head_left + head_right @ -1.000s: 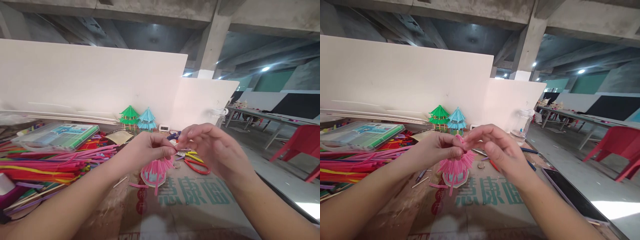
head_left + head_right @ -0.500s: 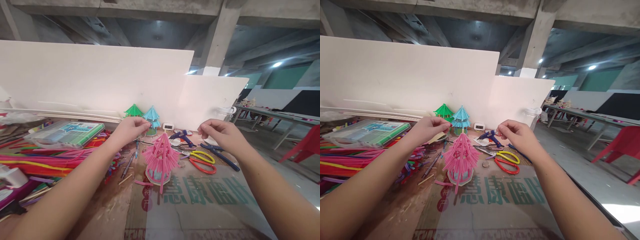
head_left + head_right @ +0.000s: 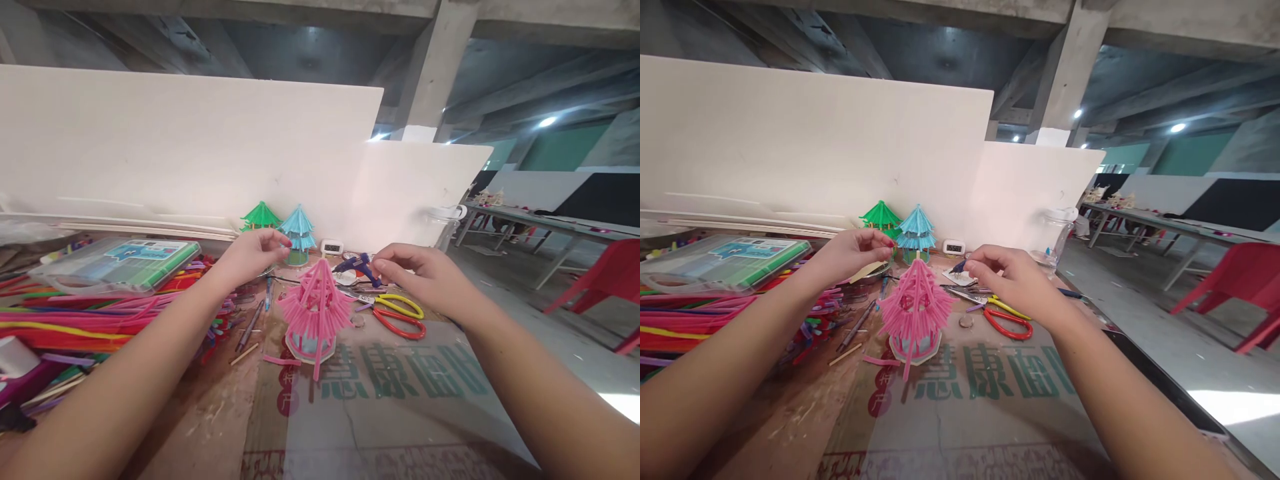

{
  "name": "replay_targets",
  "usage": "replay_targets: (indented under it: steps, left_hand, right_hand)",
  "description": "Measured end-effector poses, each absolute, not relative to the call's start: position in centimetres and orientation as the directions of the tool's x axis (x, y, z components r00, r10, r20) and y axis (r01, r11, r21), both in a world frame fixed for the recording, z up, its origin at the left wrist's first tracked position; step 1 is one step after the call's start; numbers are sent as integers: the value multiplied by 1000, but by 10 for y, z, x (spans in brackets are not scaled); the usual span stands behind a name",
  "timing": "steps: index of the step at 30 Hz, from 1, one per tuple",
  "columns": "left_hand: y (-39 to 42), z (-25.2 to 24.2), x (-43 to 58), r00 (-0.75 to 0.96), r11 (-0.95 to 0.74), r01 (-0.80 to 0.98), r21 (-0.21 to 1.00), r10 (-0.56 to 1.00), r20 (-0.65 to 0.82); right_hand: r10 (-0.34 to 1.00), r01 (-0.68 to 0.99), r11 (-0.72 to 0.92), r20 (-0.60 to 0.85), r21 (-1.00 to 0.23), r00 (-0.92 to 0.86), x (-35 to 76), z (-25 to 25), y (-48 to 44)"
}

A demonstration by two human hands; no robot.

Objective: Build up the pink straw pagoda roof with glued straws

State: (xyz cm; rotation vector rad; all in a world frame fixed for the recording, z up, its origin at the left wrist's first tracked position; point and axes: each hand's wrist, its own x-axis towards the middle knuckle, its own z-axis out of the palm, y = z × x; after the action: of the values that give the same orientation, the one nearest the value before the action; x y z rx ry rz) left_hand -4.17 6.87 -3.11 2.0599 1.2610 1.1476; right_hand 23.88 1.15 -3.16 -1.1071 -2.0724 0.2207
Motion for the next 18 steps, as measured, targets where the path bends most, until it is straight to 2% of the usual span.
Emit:
replay_targets:
  steps: [5,7,12,18]
  left_hand:
    - [54,-25,-33,146,-385,723,574,896,418]
    - [50,-25,-30,105,-363,760,540,888,448]
    - [52,-29,-33,196,-481,670,565,849,491]
    - [54,-27,-39,104,-405,579,707,897,429]
  right_hand:
    - [756,645,625,544,-439,-364,235,-31,10]
    - [753,659,628,539,-415,-378,235,-32,9]
    - [769,672,610,519,-420,-374,235,-34,9]
    - [757,670,621,534,-408,-376,232,-35,9]
